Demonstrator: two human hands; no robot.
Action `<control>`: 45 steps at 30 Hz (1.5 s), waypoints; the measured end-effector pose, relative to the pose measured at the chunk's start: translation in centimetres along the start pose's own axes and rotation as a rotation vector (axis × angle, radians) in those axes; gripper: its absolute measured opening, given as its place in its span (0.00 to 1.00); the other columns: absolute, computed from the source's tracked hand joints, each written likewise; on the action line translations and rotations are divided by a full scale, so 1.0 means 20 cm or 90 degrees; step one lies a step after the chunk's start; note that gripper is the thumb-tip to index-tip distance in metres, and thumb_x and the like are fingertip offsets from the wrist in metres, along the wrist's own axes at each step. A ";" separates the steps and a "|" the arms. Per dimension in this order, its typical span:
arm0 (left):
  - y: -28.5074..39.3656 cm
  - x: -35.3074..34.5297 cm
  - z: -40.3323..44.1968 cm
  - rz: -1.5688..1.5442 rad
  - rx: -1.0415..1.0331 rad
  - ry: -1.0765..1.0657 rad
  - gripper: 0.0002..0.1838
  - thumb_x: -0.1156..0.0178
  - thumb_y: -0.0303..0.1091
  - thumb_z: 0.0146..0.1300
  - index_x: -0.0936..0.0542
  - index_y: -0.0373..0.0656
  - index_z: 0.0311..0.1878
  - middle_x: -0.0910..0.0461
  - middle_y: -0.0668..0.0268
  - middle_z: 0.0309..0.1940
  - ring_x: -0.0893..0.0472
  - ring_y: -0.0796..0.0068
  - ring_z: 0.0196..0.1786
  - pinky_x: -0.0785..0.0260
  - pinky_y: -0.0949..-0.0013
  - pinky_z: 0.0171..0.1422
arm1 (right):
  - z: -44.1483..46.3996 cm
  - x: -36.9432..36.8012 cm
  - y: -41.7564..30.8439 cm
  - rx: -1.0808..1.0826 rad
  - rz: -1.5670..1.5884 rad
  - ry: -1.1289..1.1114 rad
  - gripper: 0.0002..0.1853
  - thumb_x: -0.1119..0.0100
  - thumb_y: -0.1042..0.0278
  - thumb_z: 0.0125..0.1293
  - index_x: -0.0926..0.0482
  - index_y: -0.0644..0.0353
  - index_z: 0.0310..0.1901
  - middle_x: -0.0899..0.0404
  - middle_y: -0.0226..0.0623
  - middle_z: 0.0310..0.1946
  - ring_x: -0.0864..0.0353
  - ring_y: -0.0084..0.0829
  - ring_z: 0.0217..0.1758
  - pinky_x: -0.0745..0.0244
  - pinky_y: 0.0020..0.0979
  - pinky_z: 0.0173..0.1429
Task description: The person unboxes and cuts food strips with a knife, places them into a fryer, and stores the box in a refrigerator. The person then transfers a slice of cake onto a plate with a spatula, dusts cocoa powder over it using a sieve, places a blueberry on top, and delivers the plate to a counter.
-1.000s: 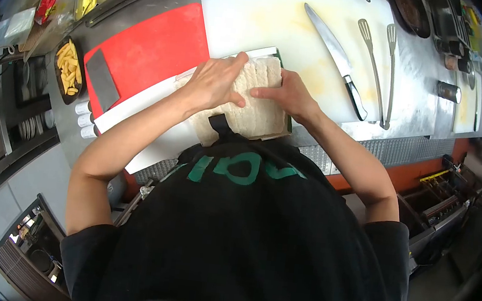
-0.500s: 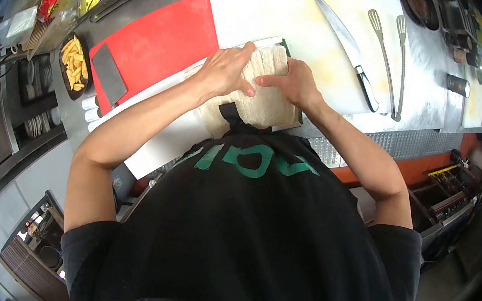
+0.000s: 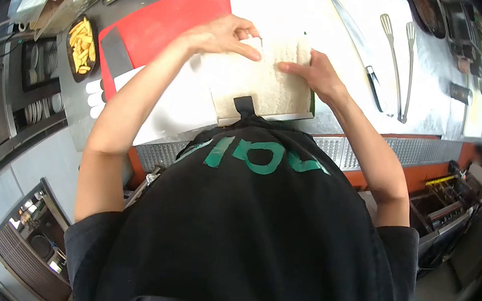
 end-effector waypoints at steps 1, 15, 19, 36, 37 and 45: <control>-0.03 0.04 -0.05 -0.021 0.023 -0.001 0.27 0.30 0.43 0.51 0.23 0.39 0.51 0.20 0.62 0.41 0.22 0.77 0.43 0.31 0.72 0.47 | -0.02 0.01 0.00 0.030 0.040 0.016 0.24 0.30 0.66 0.53 0.25 0.70 0.49 0.19 0.42 0.40 0.20 0.28 0.42 0.25 0.30 0.50; -0.21 -0.36 -0.33 -0.788 0.081 0.278 0.25 0.30 0.23 0.49 0.25 0.36 0.52 0.20 0.62 0.45 0.21 0.71 0.49 0.30 0.69 0.57 | -0.07 0.02 -0.02 0.100 0.058 0.003 0.30 0.29 0.62 0.51 0.29 0.66 0.53 0.20 0.41 0.45 0.21 0.29 0.48 0.28 0.31 0.56; -0.18 -0.36 -0.35 -0.736 0.099 0.372 0.25 0.30 0.21 0.47 0.25 0.34 0.51 0.20 0.59 0.44 0.20 0.70 0.47 0.27 0.69 0.54 | -0.02 0.03 -0.01 0.145 -0.055 0.083 0.33 0.26 0.60 0.47 0.29 0.66 0.53 0.20 0.42 0.45 0.21 0.30 0.48 0.29 0.31 0.56; -0.16 -0.37 -0.33 -0.590 0.107 0.376 0.29 0.27 0.24 0.43 0.27 0.33 0.51 0.20 0.60 0.42 0.21 0.72 0.47 0.29 0.70 0.54 | 0.05 -0.09 -0.32 0.072 -0.754 -0.264 0.28 0.26 0.56 0.37 0.24 0.62 0.40 0.20 0.42 0.30 0.19 0.41 0.37 0.25 0.38 0.43; -0.14 -0.37 -0.33 -0.550 0.099 0.385 0.29 0.27 0.24 0.43 0.28 0.33 0.51 0.20 0.60 0.43 0.21 0.72 0.47 0.29 0.70 0.54 | 0.04 -0.10 -0.31 0.066 -0.754 -0.267 0.28 0.26 0.56 0.37 0.24 0.62 0.40 0.20 0.42 0.30 0.19 0.41 0.37 0.25 0.38 0.43; -0.16 -0.41 -0.34 -0.509 0.149 0.382 0.30 0.28 0.25 0.44 0.28 0.35 0.53 0.20 0.61 0.44 0.21 0.72 0.48 0.30 0.71 0.55 | 0.06 -0.12 -0.25 -0.015 -0.815 -0.204 0.28 0.27 0.58 0.39 0.25 0.64 0.41 0.20 0.44 0.30 0.19 0.41 0.38 0.25 0.39 0.44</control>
Point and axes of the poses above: each hand's wrist, its own z-axis towards the middle knuckle, its own x-axis out of the back of the hand, y = z × x, the point moved 6 cm from there along z, towards the middle knuckle
